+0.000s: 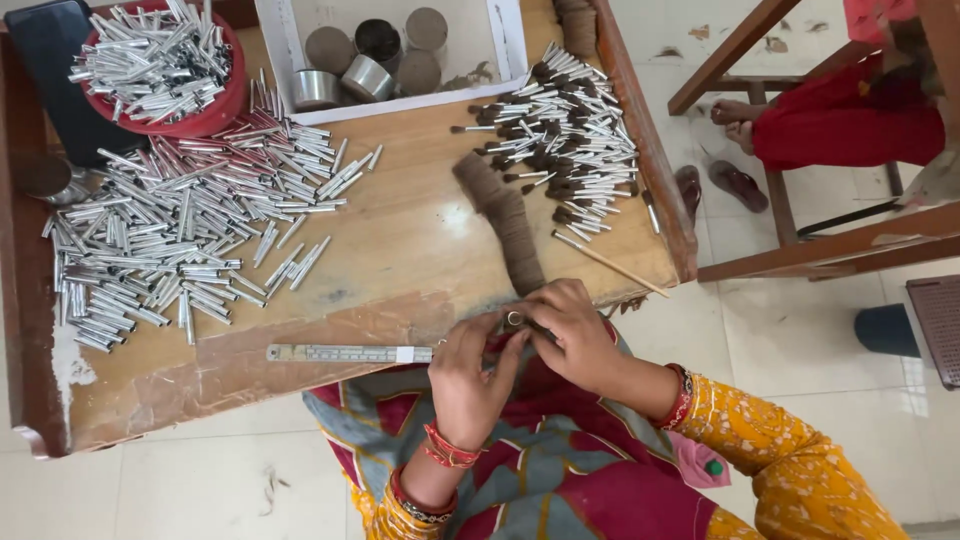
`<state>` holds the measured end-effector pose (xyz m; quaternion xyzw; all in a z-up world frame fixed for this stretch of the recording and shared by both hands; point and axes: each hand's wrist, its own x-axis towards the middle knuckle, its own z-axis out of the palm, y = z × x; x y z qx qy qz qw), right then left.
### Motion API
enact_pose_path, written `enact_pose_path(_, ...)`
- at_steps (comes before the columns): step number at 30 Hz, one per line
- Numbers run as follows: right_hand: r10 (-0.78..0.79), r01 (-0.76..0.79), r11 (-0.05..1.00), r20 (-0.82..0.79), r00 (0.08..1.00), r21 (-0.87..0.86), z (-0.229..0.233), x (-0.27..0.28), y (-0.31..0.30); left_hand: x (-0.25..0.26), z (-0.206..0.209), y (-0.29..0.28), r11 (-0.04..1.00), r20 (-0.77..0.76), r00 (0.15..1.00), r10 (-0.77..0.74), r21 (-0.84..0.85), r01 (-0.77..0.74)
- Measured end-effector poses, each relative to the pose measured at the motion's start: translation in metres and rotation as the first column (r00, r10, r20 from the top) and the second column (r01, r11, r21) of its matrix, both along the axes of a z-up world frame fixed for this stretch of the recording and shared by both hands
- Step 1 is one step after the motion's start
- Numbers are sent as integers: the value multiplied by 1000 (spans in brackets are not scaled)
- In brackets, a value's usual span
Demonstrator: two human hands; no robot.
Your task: Manually assembling small brushes by inserting fiber bundles into silver metal tubes and measuring them with a ruler.
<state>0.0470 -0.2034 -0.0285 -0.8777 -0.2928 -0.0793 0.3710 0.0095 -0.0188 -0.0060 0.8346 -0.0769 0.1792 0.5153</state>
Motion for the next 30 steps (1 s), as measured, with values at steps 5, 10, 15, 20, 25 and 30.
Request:
enact_pose_path(5, -27, 27, 999, 3, 1000, -28, 5, 0, 1, 4, -5, -2, 1000, 32, 999, 9, 27, -10)
enact_pose_path(10, -36, 35, 999, -15, 999, -42, 4, 0, -1, 4, -15, -5, 998, 73, 997, 20, 55, -24)
enact_pose_path(15, 38, -42, 998, -89, 995, -47, 20, 5, -8, 4, -18, -7, 995, 106, 994, 26, 91, -36)
enact_pose_path(20, 36, -10, 995, -260, 965, 98, 35, 4, -9, 3, -21, -7, 991, 106, 994, 30, 123, -44)
enact_pose_path(25, 31, 28, 986, -350, 936, 162, 36, 10, -4, 2, -22, -8, 990, 107, 994, 33, 133, -48)
enact_pose_path(30, 30, 70, 973, -419, 907, 220, 28, 13, 0, 3, -27, -9, 990, 112, 992, 50, 124, -64)
